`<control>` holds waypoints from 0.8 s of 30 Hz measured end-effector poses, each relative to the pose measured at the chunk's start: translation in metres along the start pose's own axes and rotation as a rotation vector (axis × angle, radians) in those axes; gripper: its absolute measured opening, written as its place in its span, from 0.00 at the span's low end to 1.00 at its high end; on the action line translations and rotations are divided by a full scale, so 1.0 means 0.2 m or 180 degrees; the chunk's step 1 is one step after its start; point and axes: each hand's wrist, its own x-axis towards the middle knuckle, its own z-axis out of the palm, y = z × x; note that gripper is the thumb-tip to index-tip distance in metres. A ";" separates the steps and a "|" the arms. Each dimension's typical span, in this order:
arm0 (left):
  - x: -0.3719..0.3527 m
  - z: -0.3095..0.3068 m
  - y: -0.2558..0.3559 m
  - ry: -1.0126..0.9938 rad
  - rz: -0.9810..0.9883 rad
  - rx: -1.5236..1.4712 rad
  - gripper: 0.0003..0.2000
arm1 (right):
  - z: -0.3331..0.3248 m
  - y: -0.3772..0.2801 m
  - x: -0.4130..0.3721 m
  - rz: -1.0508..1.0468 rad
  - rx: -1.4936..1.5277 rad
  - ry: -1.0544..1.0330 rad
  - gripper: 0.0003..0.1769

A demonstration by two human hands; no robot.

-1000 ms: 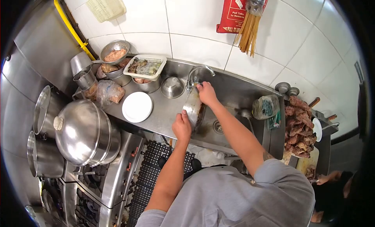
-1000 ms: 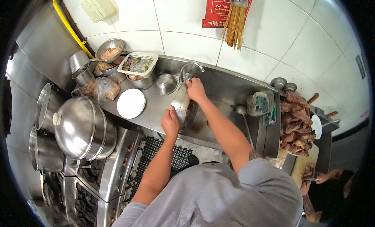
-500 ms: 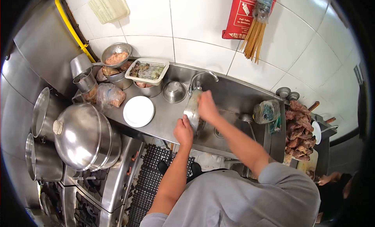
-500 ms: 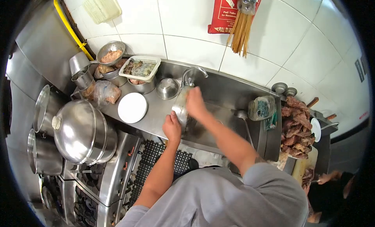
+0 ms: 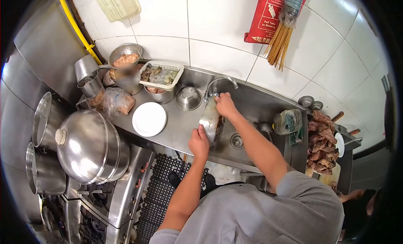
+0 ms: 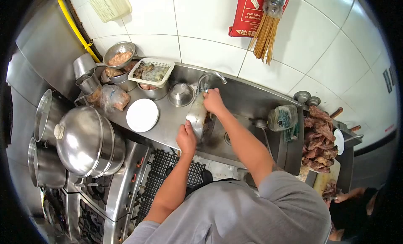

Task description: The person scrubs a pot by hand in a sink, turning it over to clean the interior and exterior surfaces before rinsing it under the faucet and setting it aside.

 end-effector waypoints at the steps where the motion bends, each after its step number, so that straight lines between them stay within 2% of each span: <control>1: 0.00 -0.01 0.00 0.0008 0.0011 -0.0004 0.24 | 0.03 0.00 -0.01 -0.0011 0.0003 0.0009 0.10; 3: 0.04 -0.01 0.00 -0.0014 -0.0042 0.0072 0.24 | 0.13 -0.01 -0.09 -0.0403 -0.0161 0.0372 0.09; 4: 0.05 0.00 0.00 0.0004 -0.0030 0.0063 0.24 | 0.08 -0.13 -0.22 -0.1283 -0.0683 0.0418 0.09; 5: 0.04 0.00 -0.01 -0.0009 -0.0040 0.0029 0.24 | 0.09 -0.12 -0.20 -0.1282 -0.0675 0.0411 0.09; 8: 0.02 -0.02 0.00 -0.0062 -0.0069 -0.0066 0.25 | 0.09 -0.02 -0.04 -0.0167 -0.0405 0.0307 0.12; 11: 0.01 -0.01 -0.01 -0.0036 0.0002 0.0008 0.24 | 0.08 0.02 0.06 0.0128 -0.0185 0.0097 0.12; 12: 0.02 0.00 -0.01 0.0005 0.0077 0.0178 0.24 | 0.04 -0.07 -0.03 -0.0056 -0.0541 -0.0048 0.11; 13: 0.04 0.01 -0.01 0.0027 0.0085 0.0165 0.24 | 0.08 -0.05 -0.13 -0.0856 -0.0789 0.0189 0.11; 15: 0.01 0.01 -0.01 -0.0024 -0.0023 0.0036 0.24 | 0.13 -0.06 -0.21 -0.1053 -0.0518 0.0791 0.11; 17: -0.01 -0.01 -0.02 -0.0037 0.0017 0.0013 0.24 | 0.05 0.00 -0.03 -0.0192 -0.0547 0.0061 0.11; 18: 0.00 -0.01 0.00 -0.0013 0.0078 -0.0046 0.24 | -0.01 0.03 0.07 -0.0045 -0.0505 -0.0347 0.12; 21: 0.02 -0.01 0.02 -0.0072 -0.0099 -0.0028 0.24 | 0.07 0.07 0.10 0.0062 -0.0207 -0.0044 0.14; 22: 0.03 -0.01 0.02 -0.0058 -0.0086 -0.0042 0.24 | 0.10 0.01 0.00 -0.0173 -0.0258 0.0203 0.11; 24: 0.02 -0.01 0.01 -0.0133 -0.0090 0.0124 0.23 | 0.16 -0.07 -0.24 -0.1348 -0.0677 0.0521 0.07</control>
